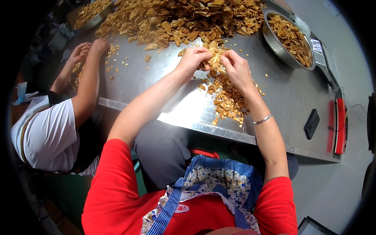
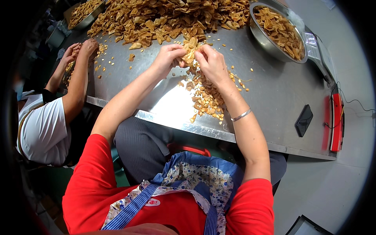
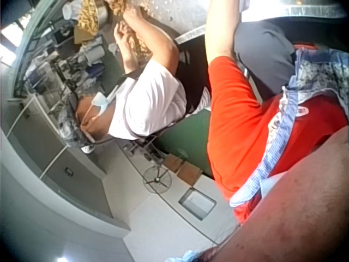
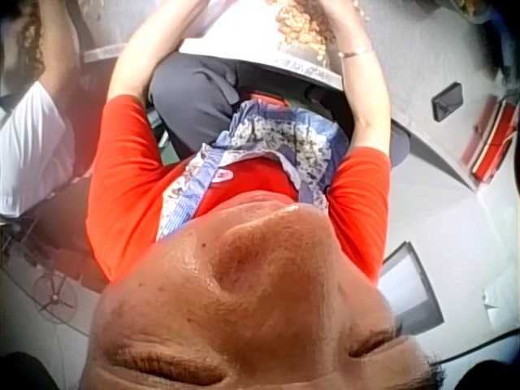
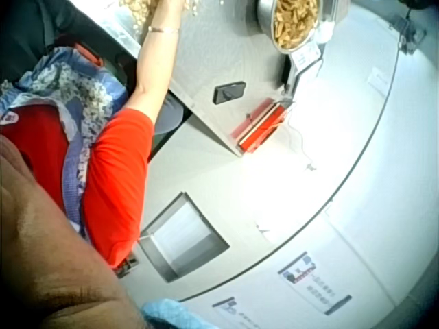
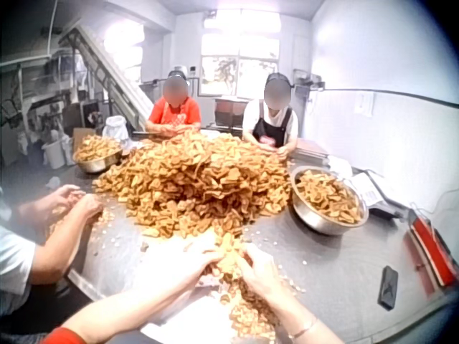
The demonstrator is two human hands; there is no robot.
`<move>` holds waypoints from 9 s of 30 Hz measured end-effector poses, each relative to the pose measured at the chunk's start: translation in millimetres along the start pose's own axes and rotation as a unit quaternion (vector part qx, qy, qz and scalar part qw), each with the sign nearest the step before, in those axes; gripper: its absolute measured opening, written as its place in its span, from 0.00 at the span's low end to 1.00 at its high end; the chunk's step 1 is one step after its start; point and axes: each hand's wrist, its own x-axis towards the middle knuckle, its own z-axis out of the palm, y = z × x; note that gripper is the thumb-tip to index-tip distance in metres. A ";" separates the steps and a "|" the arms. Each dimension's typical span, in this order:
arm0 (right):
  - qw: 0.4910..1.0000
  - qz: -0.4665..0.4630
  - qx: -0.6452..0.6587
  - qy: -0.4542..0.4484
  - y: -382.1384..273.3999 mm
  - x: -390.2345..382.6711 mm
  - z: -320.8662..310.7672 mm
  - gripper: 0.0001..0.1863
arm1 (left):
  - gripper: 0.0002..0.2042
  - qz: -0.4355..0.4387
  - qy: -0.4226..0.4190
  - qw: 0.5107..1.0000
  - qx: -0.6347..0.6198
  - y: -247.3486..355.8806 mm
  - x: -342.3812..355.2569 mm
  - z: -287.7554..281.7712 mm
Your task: The person sits at a stainless steel table and repeatedly picks up dried food pieces, breaks them into smaller fragments by hand, and places the pieces into a metal bowl. Another person works alongside at the same table performing a similar task.
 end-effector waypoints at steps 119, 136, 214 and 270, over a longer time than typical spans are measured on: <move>0.952 0.013 0.303 0.034 24.6 -21.2 -16.6 0.13 | 0.14 0.113 0.159 0.965 0.175 4.8 -5.6 79.5; 0.851 0.167 0.497 0.016 61.2 -23.4 -28.7 0.09 | 0.06 0.024 -0.006 0.998 0.060 -4.6 12.6 52.3; 0.975 0.023 0.216 0.043 21.5 -32.5 -27.8 0.12 | 0.11 -0.143 -0.094 0.980 -0.100 -2.9 6.5 40.1; 0.957 0.039 0.286 0.041 32.1 -28.8 -38.1 0.09 | 0.07 -0.020 -0.035 0.994 0.104 -9.4 -5.2 64.0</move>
